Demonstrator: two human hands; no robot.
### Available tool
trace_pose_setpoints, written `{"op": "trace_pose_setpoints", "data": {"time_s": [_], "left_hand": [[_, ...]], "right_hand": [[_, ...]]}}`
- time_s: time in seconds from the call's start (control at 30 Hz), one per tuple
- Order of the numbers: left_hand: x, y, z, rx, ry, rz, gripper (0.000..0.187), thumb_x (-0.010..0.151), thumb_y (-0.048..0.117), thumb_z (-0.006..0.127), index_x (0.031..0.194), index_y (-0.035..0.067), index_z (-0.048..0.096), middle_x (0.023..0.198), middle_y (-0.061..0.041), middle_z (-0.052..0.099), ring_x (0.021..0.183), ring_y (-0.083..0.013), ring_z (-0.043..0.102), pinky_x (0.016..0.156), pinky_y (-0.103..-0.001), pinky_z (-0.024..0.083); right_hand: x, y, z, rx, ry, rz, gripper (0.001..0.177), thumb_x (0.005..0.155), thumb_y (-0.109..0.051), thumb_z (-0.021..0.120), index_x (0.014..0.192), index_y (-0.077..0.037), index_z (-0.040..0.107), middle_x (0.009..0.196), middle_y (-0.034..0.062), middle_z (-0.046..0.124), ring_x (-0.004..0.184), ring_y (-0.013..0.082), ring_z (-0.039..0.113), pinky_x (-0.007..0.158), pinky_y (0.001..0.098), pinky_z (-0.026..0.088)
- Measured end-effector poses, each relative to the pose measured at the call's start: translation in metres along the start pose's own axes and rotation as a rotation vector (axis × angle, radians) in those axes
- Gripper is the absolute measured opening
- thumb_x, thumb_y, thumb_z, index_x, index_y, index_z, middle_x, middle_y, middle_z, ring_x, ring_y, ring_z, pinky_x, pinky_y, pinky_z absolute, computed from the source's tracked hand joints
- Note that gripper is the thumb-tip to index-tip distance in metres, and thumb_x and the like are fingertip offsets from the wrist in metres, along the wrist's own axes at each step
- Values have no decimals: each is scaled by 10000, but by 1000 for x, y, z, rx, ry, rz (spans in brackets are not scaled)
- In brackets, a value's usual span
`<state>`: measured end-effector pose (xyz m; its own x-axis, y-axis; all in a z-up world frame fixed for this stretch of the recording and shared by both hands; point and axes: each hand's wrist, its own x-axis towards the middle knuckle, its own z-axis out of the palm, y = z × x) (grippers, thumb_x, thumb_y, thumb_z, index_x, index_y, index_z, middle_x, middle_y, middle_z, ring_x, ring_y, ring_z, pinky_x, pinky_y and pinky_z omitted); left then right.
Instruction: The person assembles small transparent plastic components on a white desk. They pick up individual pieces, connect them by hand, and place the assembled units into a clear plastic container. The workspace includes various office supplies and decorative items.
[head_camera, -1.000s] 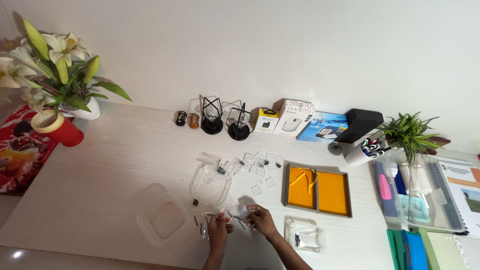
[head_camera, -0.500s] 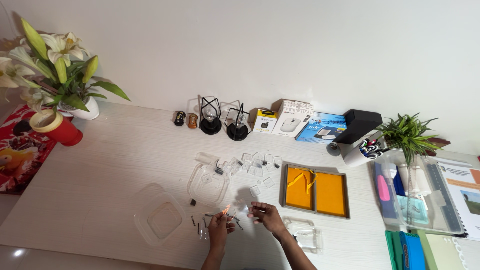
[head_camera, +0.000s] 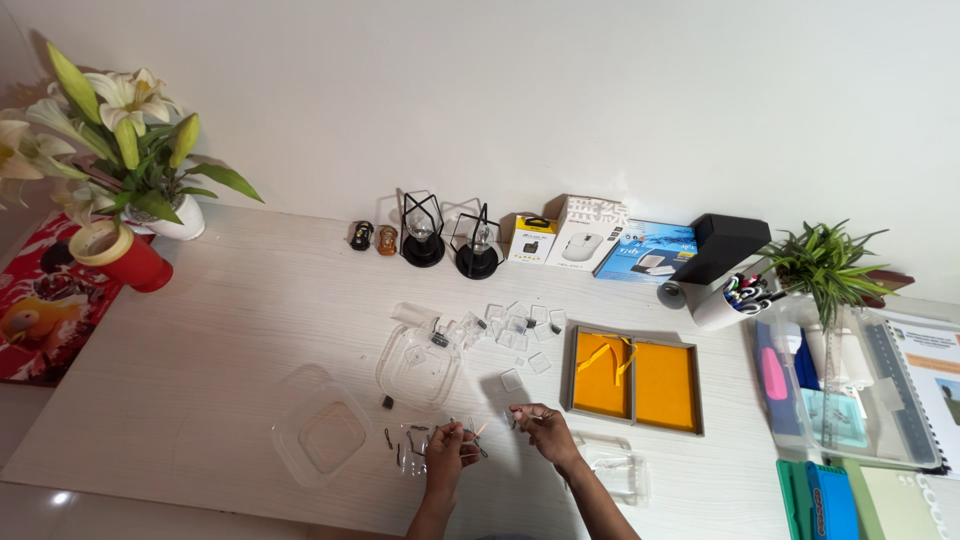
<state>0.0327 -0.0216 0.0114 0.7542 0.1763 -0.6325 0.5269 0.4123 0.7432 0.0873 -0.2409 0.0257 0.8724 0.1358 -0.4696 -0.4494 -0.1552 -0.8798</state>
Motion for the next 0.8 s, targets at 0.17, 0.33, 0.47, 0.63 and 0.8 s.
{"op": "trace_pose_setpoints", "data": {"time_s": [0.17, 0.33, 0.47, 0.63, 0.8], "left_hand": [[6, -2, 0, -8, -18, 7, 256, 1020, 235, 554, 1179, 43, 610, 929, -88, 706, 735, -171, 698, 662, -348, 605], [9, -4, 3, 3, -51, 21, 259, 1013, 236, 557, 1163, 35, 623, 903, -89, 709, 712, -172, 698, 655, -345, 604], [7, 0, 7, 66, -59, 42, 262, 1021, 248, 560, 1152, 32, 625, 900, -88, 713, 705, -168, 704, 654, -331, 609], [11, 2, 10, 98, -62, 53, 251, 1015, 239, 578, 1144, 30, 630, 901, -83, 711, 697, -161, 702, 645, -326, 608], [17, 3, 14, 169, -77, 80, 244, 1013, 222, 584, 1157, 32, 637, 896, -88, 714, 694, -155, 704, 626, -312, 603]], "right_hand": [[-1, -8, -4, -42, 22, -11, 273, 975, -284, 692, 1113, -71, 794, 892, -10, 780, 711, 74, 573, 599, 227, 473], [-9, -23, -1, -40, -31, -11, 251, 976, -246, 661, 1197, -146, 728, 843, -26, 735, 725, 59, 605, 619, 216, 479], [-9, -22, 3, 46, -35, -51, 216, 979, -231, 666, 1179, -158, 702, 797, -6, 674, 685, 73, 573, 589, 233, 457], [-4, -17, 0, -46, -49, -16, 229, 987, -294, 649, 1062, -117, 774, 813, -27, 711, 692, 56, 608, 598, 230, 485], [-14, -22, -5, -27, -42, 89, 374, 1021, -402, 565, 993, -114, 803, 758, -33, 699, 696, 60, 610, 619, 231, 490]]}}
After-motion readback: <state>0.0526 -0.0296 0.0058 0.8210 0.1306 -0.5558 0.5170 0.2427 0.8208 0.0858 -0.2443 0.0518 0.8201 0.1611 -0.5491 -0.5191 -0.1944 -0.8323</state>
